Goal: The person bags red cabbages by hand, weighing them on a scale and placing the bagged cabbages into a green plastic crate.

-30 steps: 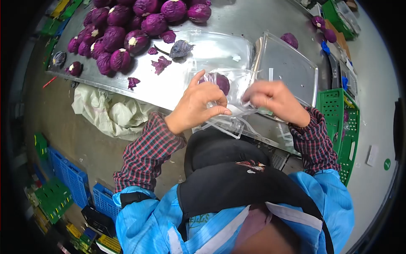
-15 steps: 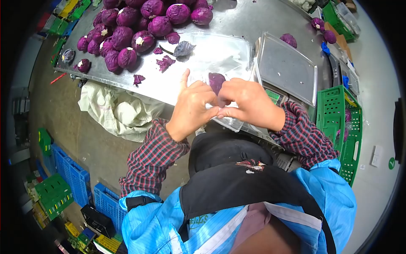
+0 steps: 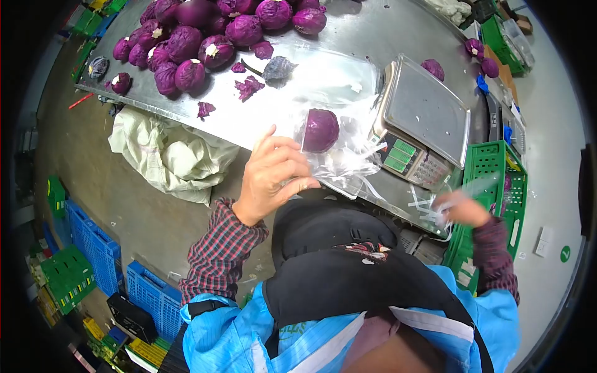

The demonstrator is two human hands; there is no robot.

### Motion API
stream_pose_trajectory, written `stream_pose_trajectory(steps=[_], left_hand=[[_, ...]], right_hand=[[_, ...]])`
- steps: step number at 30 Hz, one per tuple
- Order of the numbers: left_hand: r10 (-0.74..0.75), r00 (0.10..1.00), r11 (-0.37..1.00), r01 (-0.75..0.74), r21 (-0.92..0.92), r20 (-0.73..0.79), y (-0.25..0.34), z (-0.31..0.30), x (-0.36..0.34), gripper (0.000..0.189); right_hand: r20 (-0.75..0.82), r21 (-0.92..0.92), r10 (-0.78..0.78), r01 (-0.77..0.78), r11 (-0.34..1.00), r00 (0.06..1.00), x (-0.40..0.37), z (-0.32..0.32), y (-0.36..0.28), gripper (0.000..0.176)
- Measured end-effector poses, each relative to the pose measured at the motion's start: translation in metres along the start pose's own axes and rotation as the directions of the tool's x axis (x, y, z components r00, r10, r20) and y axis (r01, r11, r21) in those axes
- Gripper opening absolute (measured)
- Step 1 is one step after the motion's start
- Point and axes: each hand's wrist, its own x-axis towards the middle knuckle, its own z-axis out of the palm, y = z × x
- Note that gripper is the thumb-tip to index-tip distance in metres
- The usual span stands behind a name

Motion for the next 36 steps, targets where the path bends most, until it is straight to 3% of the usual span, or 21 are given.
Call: stream_pose_trajectory(steps=[1,2,3,4,5,8,10,14,16,18,20,22,24,25,26,28,31,32,33,34,36], left_hand=[[0.109,0.994,0.993,-0.110,0.031,0.027,-0.011,-0.001,-0.006,0.042],[0.109,0.994,0.994,-0.110,0.028,0.027,-0.015,0.005,-0.010,0.042],[-0.012,0.984,0.988,-0.016,-0.156,-0.179,-0.012,0.015,-0.017,0.060],[-0.167,0.922,0.937,0.038,-0.347,-0.350,-0.013,0.024,-0.026,0.078],[-0.176,0.932,0.957,0.087,-0.275,-0.318,-0.034,0.035,-0.044,0.095],[-0.470,0.845,0.870,0.395,-0.295,-0.255,-0.059,0.069,-0.056,0.083],[-0.383,0.884,0.923,0.353,-0.156,-0.269,-0.060,0.066,-0.032,0.057],[-0.462,0.849,0.837,0.322,-0.442,-0.255,-0.087,0.070,-0.022,0.009],[-0.742,0.638,0.561,0.423,-0.711,-0.206,-0.079,0.047,-0.014,0.014],[-0.730,0.644,0.560,0.374,-0.740,-0.228,-0.080,0.036,-0.008,0.026],[-0.869,0.485,0.152,0.445,-0.883,0.095,-0.092,0.038,-0.011,0.024],[-0.838,0.499,0.074,0.506,-0.860,0.222,-0.115,0.051,-0.035,0.023],[-0.954,0.201,0.009,0.760,-0.650,0.222,-0.103,0.053,-0.039,0.033],[-0.952,0.201,0.005,0.767,-0.642,0.232,-0.101,0.055,-0.032,0.033],[-0.852,0.524,0.449,0.742,-0.497,0.013,-0.082,0.051,-0.014,0.040],[-0.197,0.969,0.979,0.203,0.027,-0.146,-0.058,0.050,0.019,0.057],[-0.217,0.912,0.971,0.163,0.176,0.347,-0.110,0.103,0.014,0.083],[-0.206,0.913,0.973,0.154,0.170,0.352,-0.112,0.101,0.017,0.083],[-0.243,0.886,0.970,0.217,0.111,0.396,-0.115,0.096,0.021,0.087],[-0.274,0.850,0.958,0.281,0.052,0.451,-0.117,0.093,0.025,0.091],[-0.302,0.822,0.946,0.322,0.044,0.483,-0.123,0.094,0.023,0.095]], right_hand=[[0.206,-0.664,0.170,0.011,0.747,0.964,0.016,0.009,-0.028,0.028],[-0.040,-0.597,0.176,-0.165,0.785,0.984,0.052,0.012,-0.028,0.029],[-0.264,-0.083,-0.110,0.091,0.992,0.958,0.085,-0.002,-0.027,0.033],[-0.430,0.403,0.002,0.191,0.895,0.903,0.115,-0.023,-0.056,0.045],[-0.516,0.556,0.041,0.298,0.776,0.855,0.148,-0.037,-0.075,0.057],[-0.464,0.570,-0.172,0.441,0.693,0.869,0.236,-0.052,-0.088,0.054],[-0.356,0.536,-0.317,0.470,0.702,0.879,0.264,-0.049,-0.090,0.045],[-0.410,0.516,-0.252,0.451,0.729,0.876,0.269,-0.042,-0.096,0.032],[-0.570,0.784,0.077,0.513,0.349,0.818,0.256,-0.039,-0.103,0.025],[-0.595,0.789,0.119,0.550,0.275,0.795,0.251,-0.040,-0.103,0.023],[-0.484,0.868,0.263,0.421,0.262,0.835,0.246,-0.036,-0.102,0.020],[-0.330,0.943,0.411,0.280,0.178,0.850,0.253,-0.008,-0.082,0.018],[-0.186,0.979,0.509,0.205,0.020,0.840,0.240,0.016,-0.077,0.017],[-0.182,0.979,0.518,0.205,0.012,0.836,0.240,0.024,-0.071,0.017],[-0.153,0.983,0.502,0.182,-0.008,0.851,0.235,0.035,-0.065,0.017],[-0.122,0.987,0.496,0.160,-0.034,0.860,0.229,0.046,-0.060,0.017],[-0.025,0.956,0.521,-0.133,0.263,0.853,0.219,0.020,-0.075,0.024],[-0.030,0.958,0.528,-0.127,0.259,0.849,0.218,0.015,-0.082,0.024],[-0.560,0.626,0.411,0.042,0.779,0.719,0.217,0.014,-0.088,0.028],[-0.864,0.034,0.016,0.025,0.999,0.503,0.216,0.015,-0.095,0.032],[-0.725,-0.114,-0.187,0.152,0.982,0.662,0.221,-0.003,-0.122,0.052]])
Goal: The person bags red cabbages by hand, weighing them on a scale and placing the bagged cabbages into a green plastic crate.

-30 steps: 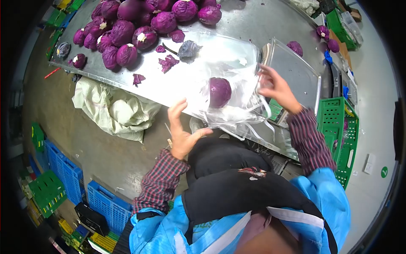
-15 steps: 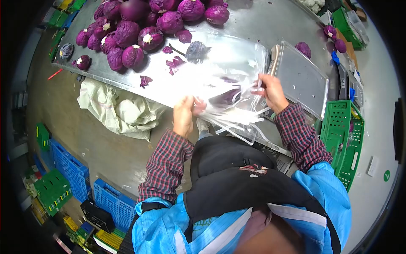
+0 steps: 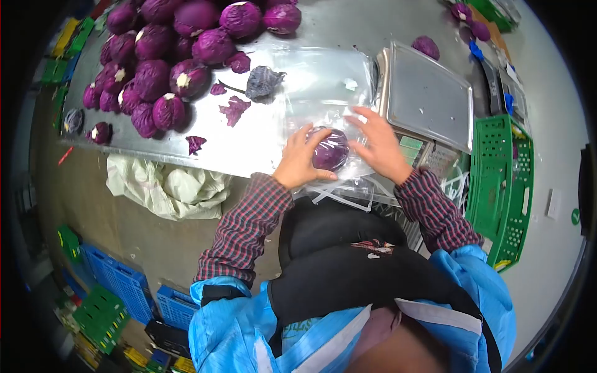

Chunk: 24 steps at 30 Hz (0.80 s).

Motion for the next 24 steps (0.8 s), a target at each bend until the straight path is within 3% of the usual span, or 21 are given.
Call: stream_pose_trajectory(steps=[1,2,3,4,6,8,9,10,11,12,14,15,16,18,20,21,22,24], left_hand=[[0.031,1.000,0.998,-0.031,-0.060,0.004,-0.009,0.000,0.007,0.094],[0.064,0.998,0.991,-0.063,-0.120,0.010,-0.014,-0.002,0.014,0.094],[0.021,0.996,0.959,0.005,-0.283,0.088,-0.012,-0.013,0.022,0.096],[0.049,0.992,0.961,-0.015,-0.275,0.116,-0.019,-0.015,0.026,0.096],[-0.126,0.936,0.753,0.306,-0.582,0.329,-0.042,-0.022,0.035,0.092],[-0.159,0.868,0.595,0.464,-0.657,0.470,-0.026,-0.059,0.028,0.080],[-0.138,0.834,0.531,0.518,-0.671,0.535,-0.060,-0.053,0.026,0.070],[-0.136,0.851,0.315,0.523,-0.792,0.507,-0.032,-0.061,0.021,0.065],[-0.100,0.816,0.154,0.579,-0.801,0.570,-0.046,-0.059,0.021,0.064],[-0.102,0.855,0.146,0.519,-0.842,0.509,-0.031,-0.058,0.026,0.062],[-0.147,0.839,0.093,0.538,-0.838,0.523,-0.017,-0.051,0.050,0.062],[0.011,0.835,-0.017,0.550,-0.835,0.549,0.000,-0.048,0.061,0.062],[0.160,0.819,-0.131,0.570,-0.811,0.550,0.022,-0.043,0.068,0.061],[0.219,0.775,-0.065,0.618,-0.784,0.593,0.066,-0.026,0.091,0.063],[-0.030,0.765,0.171,0.638,-0.751,0.643,0.093,-0.004,0.108,0.072],[0.175,0.738,0.305,0.588,-0.749,0.651,0.115,0.003,0.117,0.083],[0.198,0.674,0.414,0.601,-0.684,0.712,0.138,0.009,0.123,0.094],[0.376,0.584,0.338,0.636,-0.693,0.720,0.212,0.037,0.141,0.100]], right_hand=[[0.127,0.055,0.002,-0.009,0.998,0.992,0.003,0.022,0.009,0.054],[0.306,0.322,0.098,-0.200,0.926,0.947,0.010,0.042,0.017,0.057],[0.356,0.400,0.183,-0.326,0.856,0.917,0.016,0.067,0.033,0.061],[0.559,0.555,0.266,-0.593,0.583,0.785,0.035,0.056,0.026,0.065],[0.576,0.737,0.151,-0.591,0.329,0.803,0.046,0.047,0.024,0.064],[0.628,0.667,0.263,-0.681,0.302,0.733,0.043,0.021,0.011,0.063],[0.575,0.752,0.245,-0.623,0.216,0.780,0.035,0.008,0.011,0.064],[0.509,0.826,0.232,-0.546,0.141,0.829,0.024,-0.004,0.011,0.065],[0.384,0.894,0.249,-0.426,0.142,0.889,0.013,-0.013,0.011,0.066],[0.251,0.942,0.246,-0.295,0.160,0.936,0.002,-0.020,0.012,0.068],[-0.128,0.710,0.388,-0.189,0.678,0.913,-0.025,-0.037,0.015,0.078],[-0.100,0.801,0.432,-0.185,0.569,0.896,-0.039,-0.043,0.019,0.089],[-0.091,0.923,0.432,-0.088,0.376,0.897,-0.048,-0.040,0.028,0.099],[0.069,0.998,0.445,-0.061,-0.032,0.893,-0.074,-0.068,0.021,0.100],[-0.011,1.000,0.481,0.015,-0.003,0.877,-0.094,-0.088,0.030,0.100],[-0.071,0.997,0.499,0.069,0.022,0.864,-0.105,-0.099,0.035,0.101],[-0.102,0.988,0.503,0.148,-0.051,0.858,-0.122,-0.117,0.046,0.096],[-0.109,0.961,0.545,0.228,-0.157,0.831,-0.163,-0.125,0.089,0.085]])
